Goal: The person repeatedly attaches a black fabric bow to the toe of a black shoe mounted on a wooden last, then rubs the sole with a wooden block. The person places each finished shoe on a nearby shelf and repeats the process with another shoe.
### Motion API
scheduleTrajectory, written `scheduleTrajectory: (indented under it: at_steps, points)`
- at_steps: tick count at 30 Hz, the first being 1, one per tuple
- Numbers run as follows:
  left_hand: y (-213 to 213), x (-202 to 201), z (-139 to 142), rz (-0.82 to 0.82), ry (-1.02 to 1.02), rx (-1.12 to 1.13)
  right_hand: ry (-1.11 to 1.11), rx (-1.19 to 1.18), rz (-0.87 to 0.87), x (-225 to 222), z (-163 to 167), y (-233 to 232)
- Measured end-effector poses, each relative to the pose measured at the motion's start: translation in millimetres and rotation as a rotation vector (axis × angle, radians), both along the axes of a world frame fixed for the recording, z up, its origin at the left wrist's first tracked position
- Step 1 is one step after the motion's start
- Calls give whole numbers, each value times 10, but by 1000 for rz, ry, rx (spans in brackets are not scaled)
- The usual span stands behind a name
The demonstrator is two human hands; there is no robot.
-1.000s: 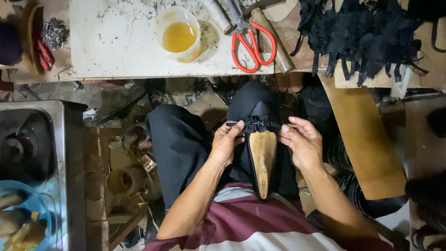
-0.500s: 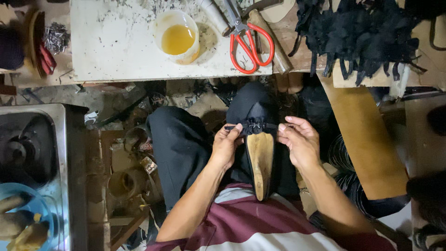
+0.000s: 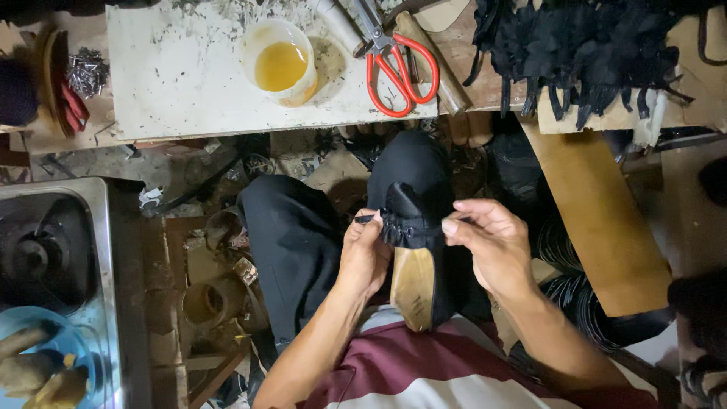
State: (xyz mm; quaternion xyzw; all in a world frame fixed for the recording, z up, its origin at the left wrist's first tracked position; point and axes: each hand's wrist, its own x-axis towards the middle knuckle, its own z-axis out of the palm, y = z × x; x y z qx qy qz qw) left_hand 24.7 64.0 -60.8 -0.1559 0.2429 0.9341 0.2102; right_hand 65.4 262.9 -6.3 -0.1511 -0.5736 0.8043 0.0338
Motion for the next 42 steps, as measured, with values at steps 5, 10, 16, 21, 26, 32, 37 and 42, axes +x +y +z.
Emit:
scheduleTrajectory:
  at_steps: [5,10,16,21,26,32,37,42]
  points:
    - [26,108,253,-52,38,27,-16,-94,176,179,294,-73]
    - [-16,160,454,-145,282,37,-55,-94,293,207,589,-230]
    - [-44,224,458,-179,376,147,-226,-413,464,154,774,-384]
    - [-55,239,434,-168,371,142,-263,-488,465,133,688,-337]
    - [-42,165,408,-68,256,81,-146,-198,355,30,556,-234]
    - [29,16,394,-126,469,-543,92,118,208,-98,601,1]
    - [131,-41,473,-248,550,-691,-31,291,22,-317,431,1]
    - [156,-50,420,-339,410,-631,6,165,-26,-313,266,26]
